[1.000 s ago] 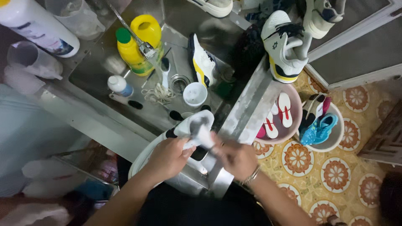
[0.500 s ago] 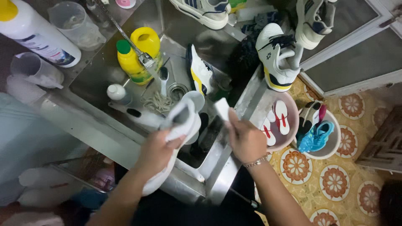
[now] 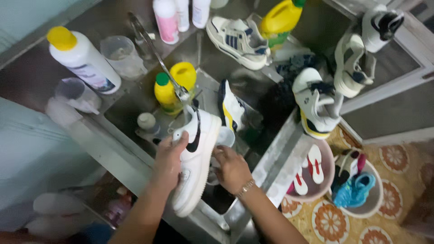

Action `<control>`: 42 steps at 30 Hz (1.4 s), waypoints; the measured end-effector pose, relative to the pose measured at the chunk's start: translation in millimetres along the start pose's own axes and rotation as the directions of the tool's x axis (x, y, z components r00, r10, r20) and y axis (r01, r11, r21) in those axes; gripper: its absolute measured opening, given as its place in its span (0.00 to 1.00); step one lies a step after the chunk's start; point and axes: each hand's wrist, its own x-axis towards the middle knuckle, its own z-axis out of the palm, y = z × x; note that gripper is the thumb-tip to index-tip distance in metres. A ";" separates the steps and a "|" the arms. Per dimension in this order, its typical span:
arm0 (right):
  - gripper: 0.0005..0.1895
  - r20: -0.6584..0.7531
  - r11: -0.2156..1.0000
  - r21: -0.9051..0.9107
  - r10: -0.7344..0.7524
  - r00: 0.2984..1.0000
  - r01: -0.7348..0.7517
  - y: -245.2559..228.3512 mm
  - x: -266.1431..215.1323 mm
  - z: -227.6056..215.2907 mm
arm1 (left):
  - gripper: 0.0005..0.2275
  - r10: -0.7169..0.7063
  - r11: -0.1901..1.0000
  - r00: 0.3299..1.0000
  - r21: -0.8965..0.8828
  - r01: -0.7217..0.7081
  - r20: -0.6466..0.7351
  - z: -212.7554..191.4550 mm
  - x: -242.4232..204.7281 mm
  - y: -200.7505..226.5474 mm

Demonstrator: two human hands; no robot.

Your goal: The person scrubs a white sneaker with a brush and rinses it under running water in a sink. They repeat the scrubbing and rinsing process on different parts of the shoe, including the sole and interior, while handling cleaning supplies nearby.

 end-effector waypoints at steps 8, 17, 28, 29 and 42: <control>0.48 -0.448 0.925 0.093 -0.292 0.845 0.369 -20.5 37.6 -9.0 | 0.18 -0.504 0.812 0.864 -0.348 0.468 -0.015 -23.5 58.8 -67.0; 0.35 -0.015 0.402 0.897 0.438 0.899 -0.180 37.3 86.4 27.2 | 0.17 0.095 0.734 0.990 0.679 0.004 -0.108 -83.6 124.2 -75.9; 0.37 0.573 -0.158 0.809 0.431 0.697 -0.566 54.4 166.5 52.5 | 0.23 0.135 0.415 0.986 0.910 0.029 -0.093 -67.5 166.9 -77.7; 0.37 0.591 -0.170 0.796 0.427 0.684 -0.582 57.3 171.5 57.7 | 0.23 0.100 0.424 0.988 0.903 0.065 -0.118 -71.6 170.8 -81.1; 0.34 0.392 0.244 0.754 0.577 0.716 -0.610 69.0 193.9 56.8 | 0.10 0.114 0.921 0.955 0.389 0.002 -0.275 -85.2 241.3 -149.6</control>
